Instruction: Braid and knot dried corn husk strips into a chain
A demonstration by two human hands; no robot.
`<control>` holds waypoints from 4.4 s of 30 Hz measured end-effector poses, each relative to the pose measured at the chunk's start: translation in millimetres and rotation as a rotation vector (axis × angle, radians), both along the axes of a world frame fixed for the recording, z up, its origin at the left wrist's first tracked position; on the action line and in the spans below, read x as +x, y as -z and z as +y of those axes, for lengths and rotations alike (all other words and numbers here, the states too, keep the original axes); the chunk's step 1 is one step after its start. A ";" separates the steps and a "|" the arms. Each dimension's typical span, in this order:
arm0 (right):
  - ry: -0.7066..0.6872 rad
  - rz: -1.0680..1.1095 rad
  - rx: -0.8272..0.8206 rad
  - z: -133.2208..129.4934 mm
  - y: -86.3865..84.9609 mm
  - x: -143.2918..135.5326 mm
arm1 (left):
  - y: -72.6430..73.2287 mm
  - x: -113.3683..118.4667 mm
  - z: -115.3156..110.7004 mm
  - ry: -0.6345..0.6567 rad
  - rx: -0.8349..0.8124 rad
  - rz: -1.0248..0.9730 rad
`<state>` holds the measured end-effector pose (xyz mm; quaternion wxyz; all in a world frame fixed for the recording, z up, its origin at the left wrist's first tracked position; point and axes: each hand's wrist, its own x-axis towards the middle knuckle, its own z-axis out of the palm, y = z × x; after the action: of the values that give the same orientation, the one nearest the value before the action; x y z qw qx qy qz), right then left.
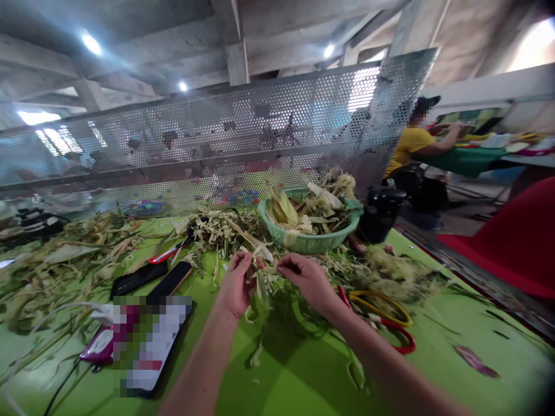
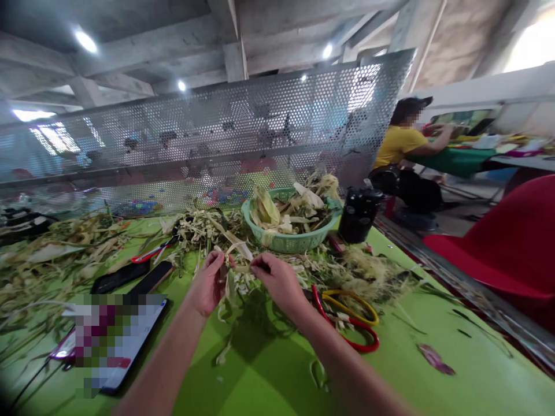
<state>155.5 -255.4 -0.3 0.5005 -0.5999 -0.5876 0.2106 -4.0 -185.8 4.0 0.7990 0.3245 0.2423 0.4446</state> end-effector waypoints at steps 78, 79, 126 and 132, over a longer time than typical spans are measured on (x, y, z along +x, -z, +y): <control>-0.152 0.251 -0.144 21.3 -2.9 -23.0 | 22.5 -2.2 20.9 -0.256 0.094 0.119; -0.177 0.229 -0.145 22.5 -4.8 -21.6 | 22.7 -2.6 21.8 -0.260 0.089 0.109; -0.195 -0.631 0.238 0.4 19.9 -11.2 | 20.7 2.4 13.2 -0.207 0.005 0.026; -0.162 -0.722 0.230 2.7 27.7 -13.1 | 18.1 1.2 10.9 -0.180 -0.007 0.031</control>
<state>142.4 -252.7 -28.0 0.3073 -0.5270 -0.7912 -0.0426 -2.8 -174.9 -14.1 0.7532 0.3054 0.2843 0.5086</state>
